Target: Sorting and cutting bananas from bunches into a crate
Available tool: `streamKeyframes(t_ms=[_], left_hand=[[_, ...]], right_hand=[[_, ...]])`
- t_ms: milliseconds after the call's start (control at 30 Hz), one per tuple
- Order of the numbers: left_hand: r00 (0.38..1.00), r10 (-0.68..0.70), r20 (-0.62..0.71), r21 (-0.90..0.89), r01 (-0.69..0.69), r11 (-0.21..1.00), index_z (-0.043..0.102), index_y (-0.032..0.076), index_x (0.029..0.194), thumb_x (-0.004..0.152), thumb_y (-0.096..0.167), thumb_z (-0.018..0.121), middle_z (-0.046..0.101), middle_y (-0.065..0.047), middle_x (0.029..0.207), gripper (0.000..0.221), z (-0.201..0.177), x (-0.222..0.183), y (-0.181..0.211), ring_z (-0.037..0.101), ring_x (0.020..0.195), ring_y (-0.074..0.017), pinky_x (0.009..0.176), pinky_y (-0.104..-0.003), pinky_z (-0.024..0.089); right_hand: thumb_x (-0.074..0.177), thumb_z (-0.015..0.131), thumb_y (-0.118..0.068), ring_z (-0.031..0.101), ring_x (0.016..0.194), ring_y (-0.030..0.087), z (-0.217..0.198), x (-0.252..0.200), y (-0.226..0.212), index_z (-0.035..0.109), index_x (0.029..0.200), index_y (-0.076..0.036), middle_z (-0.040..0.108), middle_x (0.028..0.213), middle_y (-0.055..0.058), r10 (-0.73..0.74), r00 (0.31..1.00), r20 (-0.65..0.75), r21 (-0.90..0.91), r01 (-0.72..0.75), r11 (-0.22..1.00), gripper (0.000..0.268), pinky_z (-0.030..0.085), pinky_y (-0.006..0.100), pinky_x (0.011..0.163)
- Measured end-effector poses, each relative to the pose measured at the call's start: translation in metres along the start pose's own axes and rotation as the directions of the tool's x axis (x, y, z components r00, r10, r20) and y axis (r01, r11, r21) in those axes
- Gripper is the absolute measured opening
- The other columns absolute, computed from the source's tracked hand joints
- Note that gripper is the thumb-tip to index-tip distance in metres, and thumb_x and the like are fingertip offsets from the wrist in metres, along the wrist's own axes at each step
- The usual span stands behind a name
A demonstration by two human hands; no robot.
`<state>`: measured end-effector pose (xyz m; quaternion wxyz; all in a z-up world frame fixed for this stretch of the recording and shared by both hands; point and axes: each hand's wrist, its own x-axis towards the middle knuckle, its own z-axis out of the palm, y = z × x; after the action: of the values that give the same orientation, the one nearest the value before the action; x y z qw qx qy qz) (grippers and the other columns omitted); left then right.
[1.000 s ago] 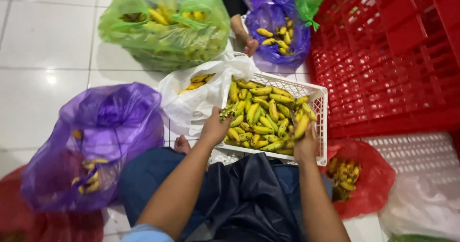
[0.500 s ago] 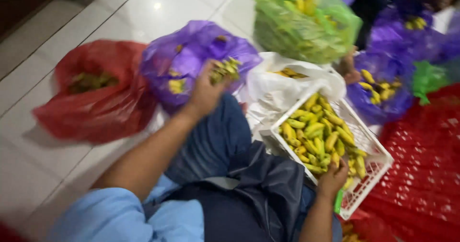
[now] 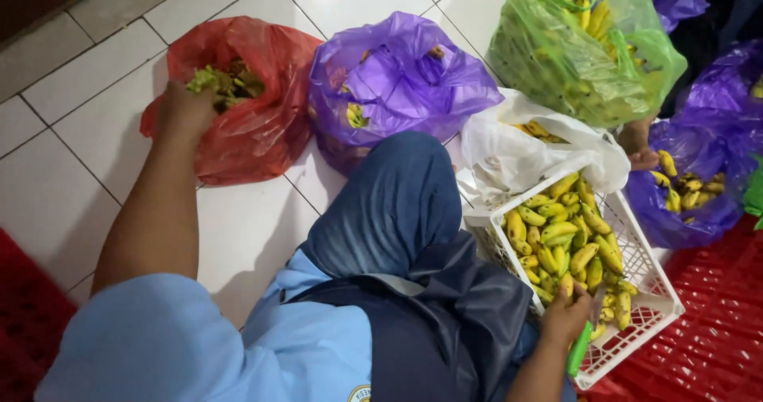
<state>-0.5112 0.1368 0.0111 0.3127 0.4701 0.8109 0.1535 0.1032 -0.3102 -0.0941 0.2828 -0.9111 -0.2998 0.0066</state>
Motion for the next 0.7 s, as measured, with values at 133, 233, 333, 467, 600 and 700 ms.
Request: streamKeyframes(t_ms=[133,233,333,467,600,700], left_hand=[[0.967,-0.216,0.137,-0.253,0.245,0.936,0.054,0.0,0.136,0.102,0.04,0.051,0.062,-0.016,0.128,0.054,0.004,-0.016,-0.017,0.063,0.111,-0.0266,0.091,-0.036,0.051],[0.859,-0.28,0.429,-0.319,0.434,0.842,0.032,0.013,0.155,0.102,0.059,0.039,0.043,-0.017,0.152,0.07,-0.012,-0.044,-0.001,0.043,0.142,-0.024,0.112,-0.036,0.041],[0.896,-0.3,0.327,0.153,0.263,0.953,0.026,0.005,0.157,0.103,0.067,0.025,0.032,-0.025,0.156,0.082,-0.008,-0.034,-0.005,0.033,0.143,-0.0419,0.117,-0.054,0.029],[0.971,-0.042,0.237,0.608,-0.114,0.786,0.062,-0.002,0.134,0.107,0.056,0.038,0.063,-0.029,0.127,0.068,-0.017,-0.013,0.005,0.064,0.109,-0.0458,0.089,-0.053,0.049],[0.85,0.526,-0.008,0.655,-0.393,0.645,0.071,-0.005,0.098,0.106,0.023,0.059,0.072,-0.025,0.088,0.031,-0.031,-0.039,0.055,0.068,0.078,-0.0391,0.072,-0.048,0.052],[0.55,0.82,-0.158,0.488,-0.678,0.55,0.063,0.005,0.088,0.096,0.005,0.062,0.058,-0.02,0.104,0.008,0.0,-0.049,0.095,0.055,0.1,-0.0369,0.087,-0.047,0.046]], right_hand=[[0.104,0.057,-0.007,0.063,0.098,0.038,-0.002,-0.001,-0.005,0.056,0.131,-0.001,0.063,0.117,0.023,0.188,0.98,0.058,-0.082,-0.183,0.98,0.028,0.05,0.049,0.085],[0.108,0.049,-0.01,0.061,0.1,0.039,0.005,0.002,0.011,0.052,0.131,0.001,0.06,0.119,0.024,0.09,0.996,0.019,-0.1,-0.088,0.991,0.026,0.048,0.05,0.087],[0.11,0.039,-0.019,0.06,0.097,0.047,0.009,0.003,0.024,0.056,0.128,0.008,0.063,0.114,0.03,0.041,0.998,-0.056,-0.068,-0.044,0.997,0.037,0.045,0.052,0.086],[0.107,0.043,-0.015,0.055,0.108,0.044,0.006,0.004,0.013,0.056,0.129,0.004,0.06,0.122,0.026,0.133,0.986,-0.096,-0.101,-0.143,0.985,0.032,0.042,0.052,0.093],[0.099,0.054,-0.003,0.049,0.121,0.036,-0.018,0.004,-0.051,0.058,0.132,-0.002,0.054,0.13,0.02,0.309,0.951,-0.011,-0.134,-0.308,0.942,0.033,0.038,0.051,0.102],[0.096,0.063,-0.012,0.047,0.123,0.039,0.001,0.004,-0.011,0.064,0.124,-0.009,0.055,0.128,0.018,0.201,0.978,-0.054,-0.23,-0.208,0.951,0.028,0.034,0.068,0.099]])
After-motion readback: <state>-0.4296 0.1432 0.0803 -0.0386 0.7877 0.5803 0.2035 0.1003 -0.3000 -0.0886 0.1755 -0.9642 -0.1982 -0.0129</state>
